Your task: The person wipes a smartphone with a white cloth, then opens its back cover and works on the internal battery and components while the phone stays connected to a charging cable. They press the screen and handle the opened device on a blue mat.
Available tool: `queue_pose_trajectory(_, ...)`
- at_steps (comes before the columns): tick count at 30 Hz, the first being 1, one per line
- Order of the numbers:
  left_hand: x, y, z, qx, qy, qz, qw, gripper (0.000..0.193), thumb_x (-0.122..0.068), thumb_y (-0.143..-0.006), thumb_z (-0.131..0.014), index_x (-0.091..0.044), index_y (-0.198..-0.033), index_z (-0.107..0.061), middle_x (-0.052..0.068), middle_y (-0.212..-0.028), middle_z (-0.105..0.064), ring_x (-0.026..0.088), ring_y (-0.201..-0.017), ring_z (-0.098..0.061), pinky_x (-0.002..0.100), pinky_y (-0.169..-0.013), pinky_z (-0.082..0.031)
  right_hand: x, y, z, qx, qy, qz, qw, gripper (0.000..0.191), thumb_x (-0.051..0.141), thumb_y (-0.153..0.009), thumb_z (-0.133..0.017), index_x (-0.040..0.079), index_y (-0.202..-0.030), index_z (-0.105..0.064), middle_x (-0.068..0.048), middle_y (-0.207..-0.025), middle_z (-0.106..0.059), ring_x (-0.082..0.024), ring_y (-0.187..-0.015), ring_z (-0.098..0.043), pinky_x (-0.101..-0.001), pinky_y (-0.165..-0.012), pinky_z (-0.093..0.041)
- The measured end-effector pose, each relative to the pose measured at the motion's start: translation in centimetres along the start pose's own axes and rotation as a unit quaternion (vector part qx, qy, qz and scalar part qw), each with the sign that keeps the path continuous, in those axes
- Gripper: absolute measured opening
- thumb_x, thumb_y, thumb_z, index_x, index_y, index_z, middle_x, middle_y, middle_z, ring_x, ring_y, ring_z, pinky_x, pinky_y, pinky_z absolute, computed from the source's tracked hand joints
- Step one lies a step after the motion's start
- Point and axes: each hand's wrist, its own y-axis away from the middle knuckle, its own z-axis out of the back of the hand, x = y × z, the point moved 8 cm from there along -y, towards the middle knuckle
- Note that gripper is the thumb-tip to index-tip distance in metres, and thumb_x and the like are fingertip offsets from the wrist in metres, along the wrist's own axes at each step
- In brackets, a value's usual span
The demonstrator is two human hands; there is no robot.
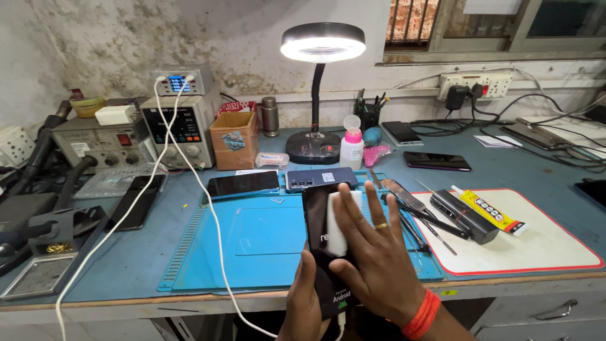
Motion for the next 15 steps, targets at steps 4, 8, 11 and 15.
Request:
queue_pose_trajectory(4,0.4,-0.3,1.1,-0.009,-0.003,0.023,1.0,0.07,-0.048,-0.105,-0.035,0.001,-0.155,-0.037,0.019,-0.154,-0.048,0.027,-0.141,-0.049,0.041,-0.115,-0.038,2.7,1.3,-0.3,-0.021,0.017,0.069,0.997,0.088,0.068,-0.099,-0.027,0.004,-0.159,-0.033,-0.015,-0.169,-0.03,-0.042,-0.159,-0.014,-0.0633,-0.124,-0.003)
queue_pose_trajectory(8,2.2,0.0,-0.4,0.069,0.084,0.042,0.993,0.068,-0.046,-0.106,-0.036,-0.003,-0.158,-0.029,0.018,-0.156,-0.043,0.028,-0.141,-0.046,0.042,-0.116,-0.037,2.9,0.6,0.0,-0.01,0.005,0.078,0.997,0.09,0.069,-0.1,-0.028,0.002,-0.16,-0.029,-0.015,-0.17,-0.028,-0.043,-0.16,-0.015,-0.0634,-0.125,-0.003)
queue_pose_trajectory(11,2.7,-0.2,0.5,0.044,0.054,0.027,0.997,0.069,-0.044,-0.105,-0.037,-0.003,-0.159,-0.025,0.017,-0.158,-0.042,0.027,-0.143,-0.045,0.042,-0.117,-0.037,0.5,-1.4,1.2,-0.019,-0.006,0.024,1.0,0.087,0.066,-0.103,-0.028,0.0,-0.161,-0.03,-0.018,-0.17,-0.028,-0.046,-0.16,-0.012,-0.0641,-0.125,-0.002)
queue_pose_trajectory(15,2.4,-0.5,2.8,-0.029,-0.074,-0.038,0.996,0.07,-0.043,-0.105,-0.039,0.0,-0.16,-0.028,0.014,-0.162,-0.04,0.022,-0.147,-0.042,0.036,-0.118,-0.034,2.4,-0.7,1.5,-0.03,-0.009,0.047,0.998,0.088,0.065,-0.098,-0.03,0.003,-0.161,-0.03,-0.015,-0.17,-0.028,-0.041,-0.161,-0.013,-0.0625,-0.125,-0.003)
